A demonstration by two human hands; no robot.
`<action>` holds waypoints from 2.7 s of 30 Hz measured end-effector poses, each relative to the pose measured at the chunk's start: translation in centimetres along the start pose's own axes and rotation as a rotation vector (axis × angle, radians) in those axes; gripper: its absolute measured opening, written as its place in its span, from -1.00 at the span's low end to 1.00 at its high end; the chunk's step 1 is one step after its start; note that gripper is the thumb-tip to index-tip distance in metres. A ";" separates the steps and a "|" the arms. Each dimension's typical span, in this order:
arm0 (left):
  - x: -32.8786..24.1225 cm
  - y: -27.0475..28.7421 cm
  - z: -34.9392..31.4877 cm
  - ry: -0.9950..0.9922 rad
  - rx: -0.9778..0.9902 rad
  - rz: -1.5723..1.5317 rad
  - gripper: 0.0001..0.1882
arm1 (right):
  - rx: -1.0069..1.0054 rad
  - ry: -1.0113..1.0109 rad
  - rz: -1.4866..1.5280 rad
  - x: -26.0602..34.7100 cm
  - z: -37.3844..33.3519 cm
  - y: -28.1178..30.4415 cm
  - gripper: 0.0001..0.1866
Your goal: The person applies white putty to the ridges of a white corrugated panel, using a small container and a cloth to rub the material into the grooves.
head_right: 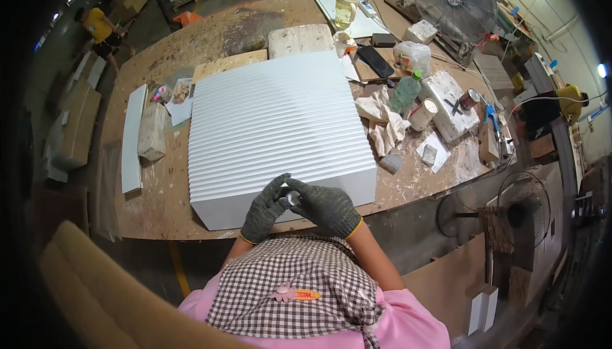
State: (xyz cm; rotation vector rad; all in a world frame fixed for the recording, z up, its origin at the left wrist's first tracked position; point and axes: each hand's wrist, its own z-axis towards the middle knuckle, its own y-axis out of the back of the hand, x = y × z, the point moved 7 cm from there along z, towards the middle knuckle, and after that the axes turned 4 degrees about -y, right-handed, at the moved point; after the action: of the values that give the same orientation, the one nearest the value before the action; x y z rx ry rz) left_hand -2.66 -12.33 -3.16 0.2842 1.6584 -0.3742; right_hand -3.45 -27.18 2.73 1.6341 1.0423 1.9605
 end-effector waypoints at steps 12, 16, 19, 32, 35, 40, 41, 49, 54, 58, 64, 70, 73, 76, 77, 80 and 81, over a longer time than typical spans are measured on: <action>-2.6 -9.8 9.4 -0.592 -0.247 0.923 -0.41 | -0.244 -0.240 -0.191 -15.7 -2.9 15.8 -0.63; -0.9 -9.2 10.1 -0.578 -0.392 1.244 -0.49 | -0.486 -0.291 -0.217 -25.5 -1.3 25.8 -0.68; 0.3 -9.7 10.9 -0.532 -0.428 1.232 -0.49 | -0.503 -0.553 -0.193 -35.3 0.8 32.4 -0.61; 1.0 -10.7 10.8 -0.494 -0.594 1.371 -0.54 | -0.193 -0.998 -0.464 -58.2 9.8 37.2 -0.49; 0.9 -10.5 10.4 -0.495 -0.593 1.374 -0.54 | -0.137 -0.921 -0.550 -54.5 9.3 39.0 -0.43; 1.2 -10.5 11.0 -0.510 -0.567 1.383 -0.55 | -0.027 -1.154 -0.263 -56.3 3.7 41.5 -0.54; 1.1 -10.6 11.1 -0.514 -0.559 1.376 -0.55 | -0.002 -1.126 -0.360 -56.9 3.3 41.8 -0.54; 1.4 -10.4 11.1 -0.491 -0.553 1.383 -0.56 | 0.164 -1.179 -0.668 -54.7 2.9 43.0 -0.43; 1.1 -10.5 10.8 -0.499 -0.562 1.370 -0.57 | 0.061 -1.106 -0.703 -55.7 4.3 43.3 -0.41; 0.9 -10.7 10.9 -0.523 -0.555 1.374 -0.58 | -0.042 -1.025 -0.658 -52.2 7.9 43.5 -0.43; 1.0 -10.5 11.1 -0.531 -0.565 1.366 -0.60 | 0.038 -0.913 -0.690 -54.5 12.6 40.1 -0.42; 0.9 -10.2 11.1 -0.533 -0.600 1.352 -0.61 | -0.200 -0.809 -0.560 -54.5 12.4 42.2 -0.28; 0.9 -9.5 10.1 -0.474 -0.569 1.387 -0.61 | -0.564 -0.868 0.079 -54.8 12.3 41.6 -0.31; 1.0 -7.1 11.1 -0.462 -0.542 0.265 -0.43 | -0.631 -0.678 -0.455 -60.4 12.4 41.4 -0.53; 1.7 -6.2 12.9 -0.456 -0.467 -0.328 -0.33 | -0.676 -0.573 -0.470 -65.4 8.6 44.3 -0.55; 0.7 -4.5 12.9 -0.562 -0.311 -1.126 -0.12 | -0.763 -0.723 0.041 -69.3 5.7 44.8 -0.49; 0.3 -4.4 12.0 -0.580 -0.364 -1.106 -0.11 | -0.688 -0.689 -0.140 -67.2 7.1 43.4 -0.41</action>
State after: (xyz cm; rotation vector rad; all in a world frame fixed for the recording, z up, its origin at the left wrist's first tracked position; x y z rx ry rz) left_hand 6.53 -21.19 -4.27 -0.9781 1.1307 -0.8546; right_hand 27.31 -100.30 -9.82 1.5651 0.1729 1.2714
